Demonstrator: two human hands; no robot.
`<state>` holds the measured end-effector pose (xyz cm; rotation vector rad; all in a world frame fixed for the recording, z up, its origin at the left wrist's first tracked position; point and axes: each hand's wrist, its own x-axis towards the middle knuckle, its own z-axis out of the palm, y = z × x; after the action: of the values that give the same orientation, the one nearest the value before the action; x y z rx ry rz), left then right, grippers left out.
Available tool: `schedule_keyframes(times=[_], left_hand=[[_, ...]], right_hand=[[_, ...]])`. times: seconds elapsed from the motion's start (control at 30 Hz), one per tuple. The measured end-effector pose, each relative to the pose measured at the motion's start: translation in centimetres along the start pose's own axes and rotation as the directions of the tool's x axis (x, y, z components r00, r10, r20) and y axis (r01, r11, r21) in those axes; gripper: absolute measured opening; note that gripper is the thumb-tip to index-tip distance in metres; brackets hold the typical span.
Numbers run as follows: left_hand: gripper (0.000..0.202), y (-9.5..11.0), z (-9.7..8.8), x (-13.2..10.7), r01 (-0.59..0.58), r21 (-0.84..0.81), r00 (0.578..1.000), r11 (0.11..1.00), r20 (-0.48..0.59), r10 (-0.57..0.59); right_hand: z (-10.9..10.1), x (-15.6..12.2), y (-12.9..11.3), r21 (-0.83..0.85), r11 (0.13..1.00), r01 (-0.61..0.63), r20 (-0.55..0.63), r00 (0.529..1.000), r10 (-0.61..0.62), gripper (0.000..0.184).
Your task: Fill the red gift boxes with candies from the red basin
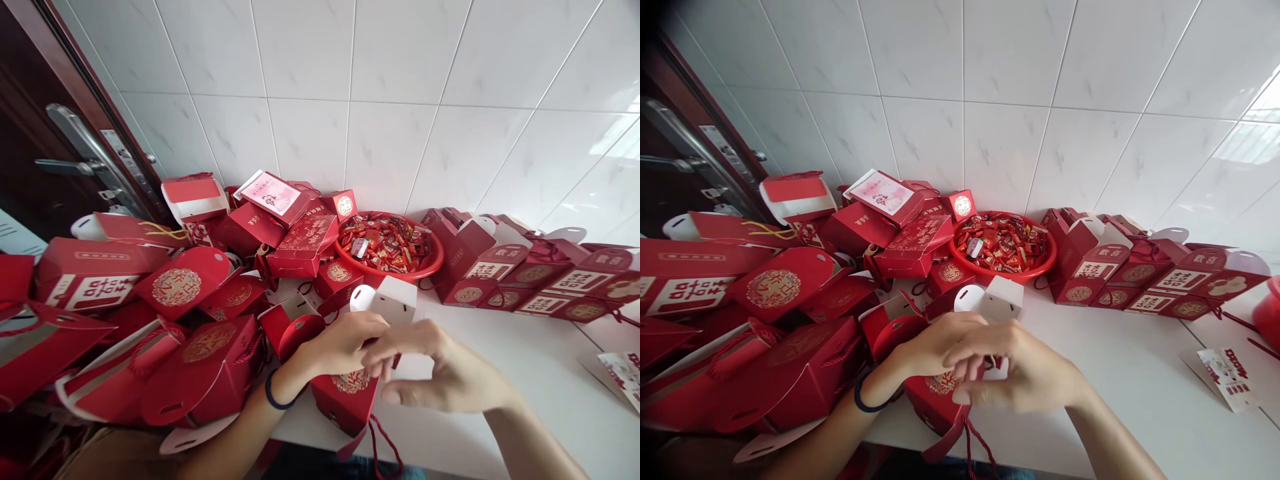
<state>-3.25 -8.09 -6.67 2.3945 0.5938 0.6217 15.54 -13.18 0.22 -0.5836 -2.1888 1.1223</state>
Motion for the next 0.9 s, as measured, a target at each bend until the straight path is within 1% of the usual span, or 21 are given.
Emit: schedule_keyframes(times=[0.03,0.07,0.13,0.2,0.27,0.3,0.37,0.43,0.5,0.53,0.57,0.63,0.67,0.7,0.73,0.77,0.83,0.9], left_hand=[[0.016,0.0,-0.1,0.1,0.006,-0.029,1.000,1.000,-0.006,-0.006],[0.018,0.0,-0.2,0.1,0.014,-0.038,0.999,0.999,-0.030,-0.015],[0.022,0.0,-0.3,0.2,0.040,-0.020,0.990,0.999,-0.133,-0.043],[0.024,0.1,-0.3,0.3,0.064,-0.019,0.967,0.998,-0.247,-0.067],[0.023,0.2,-0.3,0.4,0.075,-0.027,0.936,0.997,-0.343,-0.080],[0.023,0.3,-0.3,0.5,0.078,-0.030,0.919,0.997,-0.386,-0.083],[0.022,0.7,-0.3,0.6,0.077,-0.027,0.887,0.997,-0.454,-0.081],[0.022,1.2,-0.4,0.6,0.068,-0.013,0.861,0.998,-0.505,-0.065],[0.021,2.0,-0.6,0.6,0.046,0.014,0.838,0.999,-0.545,-0.031],[0.021,2.5,-0.8,0.5,0.032,0.028,0.822,0.999,-0.569,-0.011],[0.021,3.0,-1.0,0.4,0.021,0.042,0.802,0.999,-0.597,0.008],[0.019,4.1,-1.6,0.0,0.010,0.069,0.760,0.998,-0.649,0.037],[0.018,4.7,-1.9,-0.2,0.012,0.080,0.742,0.997,-0.669,0.045],[0.018,5.4,-2.2,-0.6,0.020,0.090,0.734,0.996,-0.678,0.046],[0.019,6.0,-2.4,-1.0,0.035,0.095,0.736,0.995,-0.676,0.039],[0.020,6.7,-2.6,-1.5,0.050,0.098,0.747,0.994,-0.664,0.028],[0.022,8.0,-3.0,-2.9,0.095,0.094,0.782,0.991,-0.623,-0.016],[0.024,8.8,-3.3,-4.4,0.124,0.099,0.804,0.987,-0.593,-0.041]], right_hand=[[0.4,-0.9,0.3,-0.049,0.999,-0.018,-0.025,1.000,0.016,0.020],[0.8,-1.7,0.5,-0.102,0.994,-0.040,-0.074,0.997,0.032,0.016],[1.8,-3.0,1.1,-0.185,0.976,-0.112,-0.213,0.975,0.071,0.009],[2.8,-3.9,1.8,-0.230,0.957,-0.177,-0.336,0.937,0.093,0.016],[4.2,-4.4,2.5,-0.271,0.939,-0.209,-0.399,0.913,0.088,0.027],[5.1,-4.5,3.0,-0.305,0.929,-0.210,-0.407,0.911,0.072,0.035],[6.8,-4.6,4.0,-0.414,0.888,-0.198,-0.388,0.921,0.024,0.062],[8.5,-4.7,5.3,-0.580,0.787,-0.211,-0.384,0.922,-0.036,0.086],[9.7,-4.8,6.5,-0.691,0.688,-0.220,-0.370,0.926,-0.076,0.098],[10.1,-4.8,7.0,-0.717,0.663,-0.217,-0.355,0.932,-0.079,0.102],[10.3,-4.8,7.4,-0.724,0.656,-0.212,-0.339,0.938,-0.071,0.105],[10.4,-4.9,7.8,-0.699,0.679,-0.222,-0.342,0.939,-0.046,0.104],[10.4,-4.9,7.8,-0.671,0.702,-0.239,-0.365,0.930,-0.033,0.099],[10.3,-4.8,7.7,-0.631,0.731,-0.260,-0.396,0.918,-0.015,0.093],[10.2,-4.8,7.5,-0.584,0.762,-0.279,-0.426,0.905,0.005,0.086],[10.1,-4.8,7.3,-0.534,0.794,-0.292,-0.449,0.893,0.026,0.081],[9.8,-4.7,6.9,-0.441,0.848,-0.292,-0.476,0.878,0.055,0.075],[9.4,-4.7,6.6,-0.370,0.887,-0.276,-0.487,0.871,0.067,0.070]])
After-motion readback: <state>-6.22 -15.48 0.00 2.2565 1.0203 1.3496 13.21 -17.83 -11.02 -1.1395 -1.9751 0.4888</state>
